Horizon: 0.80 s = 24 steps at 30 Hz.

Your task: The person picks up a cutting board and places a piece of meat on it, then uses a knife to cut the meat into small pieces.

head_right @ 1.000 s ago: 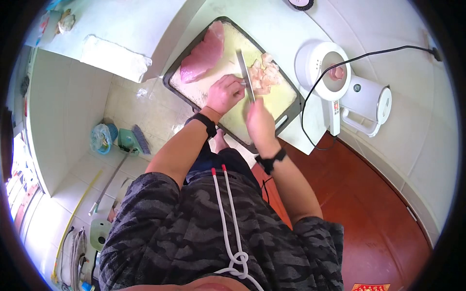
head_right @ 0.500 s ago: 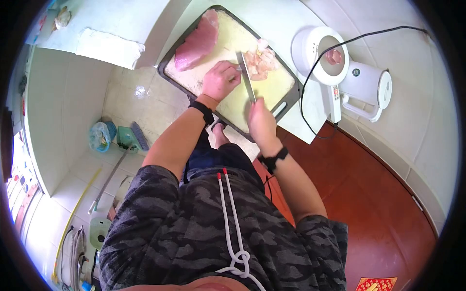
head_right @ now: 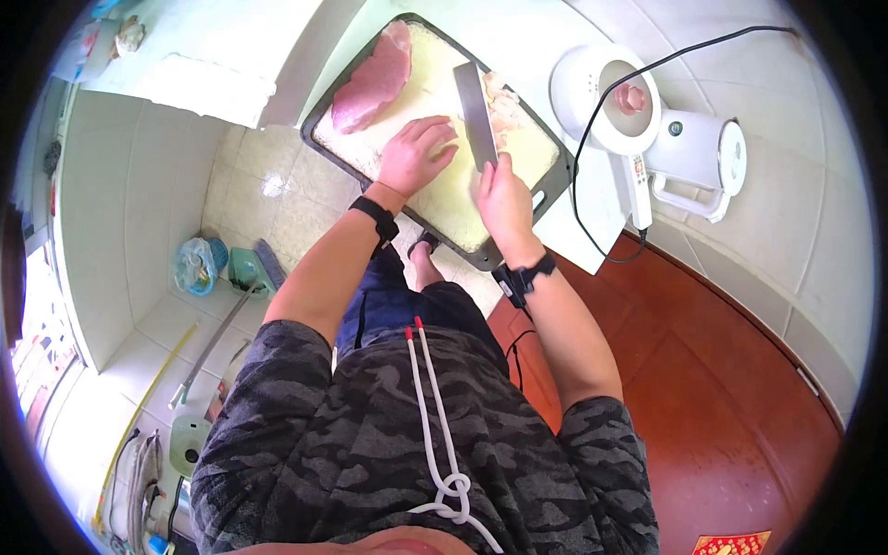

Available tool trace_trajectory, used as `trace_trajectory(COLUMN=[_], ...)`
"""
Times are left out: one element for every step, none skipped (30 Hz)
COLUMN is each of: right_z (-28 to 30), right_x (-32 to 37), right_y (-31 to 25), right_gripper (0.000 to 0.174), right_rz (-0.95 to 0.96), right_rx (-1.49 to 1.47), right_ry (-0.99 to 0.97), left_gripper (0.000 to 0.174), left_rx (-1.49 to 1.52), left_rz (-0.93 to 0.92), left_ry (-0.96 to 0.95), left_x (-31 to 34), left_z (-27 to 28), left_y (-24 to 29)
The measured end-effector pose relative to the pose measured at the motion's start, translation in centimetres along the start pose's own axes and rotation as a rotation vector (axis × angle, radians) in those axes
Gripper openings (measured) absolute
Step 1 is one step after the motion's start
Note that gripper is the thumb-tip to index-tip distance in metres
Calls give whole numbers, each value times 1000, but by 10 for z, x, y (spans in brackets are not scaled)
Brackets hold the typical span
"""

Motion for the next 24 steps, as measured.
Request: trace_trajectory(right_z=[7,12,12,12,10,9,9,9,9,7,6,5,7,9,12,14,16,18,21,23,23,19,13,7], right_x=[7,13,18,22,25,27,28,28,28,29,29,28,30,34,37,43,51,56,62,67,68,62,55,48], right_y=[-3,-5,-8,-10,-13,-15,-18,-22,-24,-24,-23,-23,-23,-24,-24,-23,-21,-19,-19,-19,-19,-20,-22,-23], right_gripper=[24,22,20,20,20,20,20,19,19,19,19,19,19,19,19,19,20,20,20,20,21,21,21,21], right_rz=[-34,-68,-53,-56,-20,14,12,12,13,11,14,17,15,22,29,29,-10,-47,-48,-70,-92,-89,-79,-72], right_rx=[2,3,12,7,20,35,32,52,71,68,83,99,98,101,104,104,127,151,155,156,157,161,139,118], right_ry=[-9,-19,2,1,5,7,7,-13,-33,-34,-47,-59,-59,-84,-108,-107,-146,-185,-185,-214,-244,-248,-225,-207], left_gripper=[15,16,18,18,18,18,18,18,18,18,17,16,16,16,15,15,14,14,14,14,14,14,14,15], left_rx=[-5,3,12,10,-2,-14,-14,-26,-39,-40,-41,-41,-41,-46,-52,-51,-64,-77,-74,-83,-93,-93,-64,-34], left_rz=[-1,45,92,90,53,17,16,12,7,7,10,12,11,17,22,21,19,17,19,5,-6,-1,-9,-14], left_ry=[0,10,17,12,-3,-19,-23,-16,-9,-13,-3,7,6,13,22,22,22,23,25,18,12,14,19,21], left_x=[-1,-1,-1,2,4,4,5,5,6,6,7,6,6,6,5,5,5,4,3,2,0,-1,-2,-1], left_z=[5,10,13,12,9,7,6,4,4,4,3,2,1,1,0,0,0,-1,-1,0,0,0,0,0], left_y=[5,8,10,8,5,4,4,3,3,3,2,2,3,2,2,2,2,1,2,1,0,-2,-4,-5])
Point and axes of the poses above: each hand's wrist, its own x-axis away from the middle knuckle, its own z-axis out of the back of the hand, y = z × x, the point moved 2 cm from there along -x, towards the middle knuckle, and after that the axes turned 5 degrees about -z, right-handed, at the moved point
